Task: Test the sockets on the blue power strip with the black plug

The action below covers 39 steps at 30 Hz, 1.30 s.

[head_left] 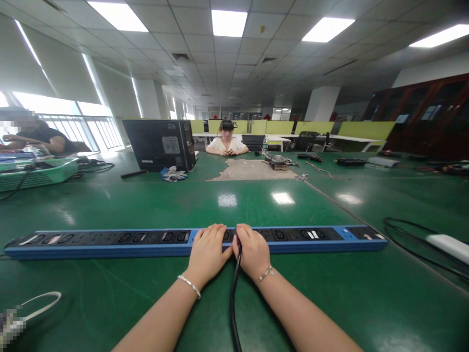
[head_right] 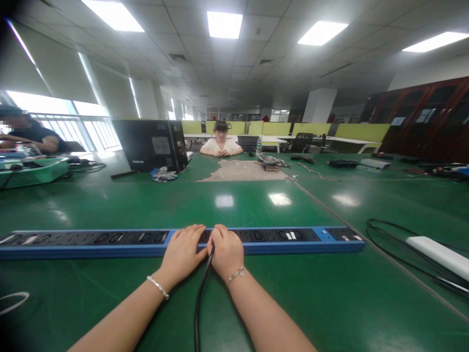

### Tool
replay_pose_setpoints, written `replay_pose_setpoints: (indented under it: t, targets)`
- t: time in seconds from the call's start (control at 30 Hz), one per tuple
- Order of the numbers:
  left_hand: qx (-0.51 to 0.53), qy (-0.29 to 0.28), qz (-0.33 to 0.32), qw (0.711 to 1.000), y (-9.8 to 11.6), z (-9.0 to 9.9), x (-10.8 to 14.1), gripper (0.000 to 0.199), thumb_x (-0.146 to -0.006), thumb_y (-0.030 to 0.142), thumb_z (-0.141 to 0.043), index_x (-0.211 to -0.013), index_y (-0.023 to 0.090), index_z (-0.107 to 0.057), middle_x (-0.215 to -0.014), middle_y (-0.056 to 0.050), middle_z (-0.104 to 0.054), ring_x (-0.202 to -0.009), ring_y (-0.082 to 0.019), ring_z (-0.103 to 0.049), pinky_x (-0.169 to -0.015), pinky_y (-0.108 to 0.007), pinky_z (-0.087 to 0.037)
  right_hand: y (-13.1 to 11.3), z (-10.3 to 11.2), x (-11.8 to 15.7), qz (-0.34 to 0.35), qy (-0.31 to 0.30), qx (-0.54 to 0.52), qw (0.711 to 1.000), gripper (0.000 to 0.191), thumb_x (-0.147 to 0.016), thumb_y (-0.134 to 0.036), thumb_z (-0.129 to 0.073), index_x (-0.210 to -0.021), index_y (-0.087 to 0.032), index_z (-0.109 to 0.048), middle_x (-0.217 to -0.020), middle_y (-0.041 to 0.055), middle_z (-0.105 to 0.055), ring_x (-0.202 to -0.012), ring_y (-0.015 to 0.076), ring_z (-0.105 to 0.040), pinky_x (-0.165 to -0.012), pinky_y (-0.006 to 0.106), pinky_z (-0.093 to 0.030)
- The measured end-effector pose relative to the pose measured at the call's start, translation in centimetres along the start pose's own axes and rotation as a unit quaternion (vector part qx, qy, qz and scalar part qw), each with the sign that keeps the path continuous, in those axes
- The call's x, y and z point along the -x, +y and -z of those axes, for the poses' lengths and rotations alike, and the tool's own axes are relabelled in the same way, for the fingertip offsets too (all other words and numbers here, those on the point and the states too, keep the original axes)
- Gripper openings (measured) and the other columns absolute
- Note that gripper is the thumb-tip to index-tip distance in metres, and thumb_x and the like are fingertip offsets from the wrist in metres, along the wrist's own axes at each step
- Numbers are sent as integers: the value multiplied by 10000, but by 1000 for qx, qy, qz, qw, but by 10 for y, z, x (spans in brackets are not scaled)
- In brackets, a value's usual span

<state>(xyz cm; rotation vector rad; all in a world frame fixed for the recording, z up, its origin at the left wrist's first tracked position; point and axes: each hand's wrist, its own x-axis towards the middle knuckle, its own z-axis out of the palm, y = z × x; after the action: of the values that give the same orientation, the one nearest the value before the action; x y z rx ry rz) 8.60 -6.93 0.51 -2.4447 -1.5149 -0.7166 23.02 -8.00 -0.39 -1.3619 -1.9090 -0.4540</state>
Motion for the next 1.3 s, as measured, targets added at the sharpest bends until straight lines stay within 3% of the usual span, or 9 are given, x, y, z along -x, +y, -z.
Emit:
replay_pose_setpoints:
  t: [0.13, 0.47, 0.77, 1.0, 1.13, 1.3]
  targets:
    - [0, 7, -2, 1000, 0, -1, 0, 429, -850, 408, -444, -1208, 185, -523, -1265, -83, -569, -1192, -243, -470, -1012, -402, -317, 0, 0, -2, -9, -11, 3, 1000, 199, -860, -197, -407, -904, -176, -600, -1021, 76, -633, -793, 152, -593, -738, 262, -453]
    - [-1, 39, -19, 999, -2, -5, 0, 422, -810, 410, -528, -1166, 184, -547, -1198, -92, -606, -1135, -244, -518, -963, -417, -374, 4, -8, 3, -33, 25, -13, 999, 276, -880, -270, -432, -1072, -121, -562, -1012, 107, -658, -974, 220, -585, -867, 350, -415]
    - [3, 38, -10, 999, -1, -2, 0, 443, -778, 412, -579, -1147, 170, -545, -1190, -90, -613, -1133, -248, -521, -964, -418, -376, 4, -6, 0, -57, -13, -54, 997, 226, -888, -223, -424, -1049, -150, -565, -994, 98, -672, -898, 201, -620, -831, 347, -434]
    - [-3, 35, -17, 999, -2, -4, 0, 451, -786, 421, -569, -1161, 173, -531, -1196, -104, -606, -1132, -254, -517, -956, -414, -372, 1, -8, -6, -101, 61, -122, 985, 294, -894, -297, -400, -1104, -131, -522, -1031, 128, -646, -926, 218, -607, -822, 354, -475]
    - [-8, 23, -10, 1000, -3, -3, 0, 497, -792, 474, -550, -1185, 172, -518, -1215, -105, -594, -1141, -256, -510, -963, -421, -363, 29, 11, -7, -129, 63, -150, 978, 278, -864, -329, -432, -1051, -166, -558, -1000, 103, -656, -924, 215, -604, -861, 362, -461]
    - [-3, 6, -8, 1000, -2, 1, -1, 502, -797, 494, -535, -1186, 176, -523, -1224, -97, -590, -1155, -250, -501, -967, -415, -360, 96, 44, 4, -275, -2, -145, 950, 289, -797, -403, -484, -965, -206, -613, -804, 51, -684, -745, 207, -630, -722, 339, -485]
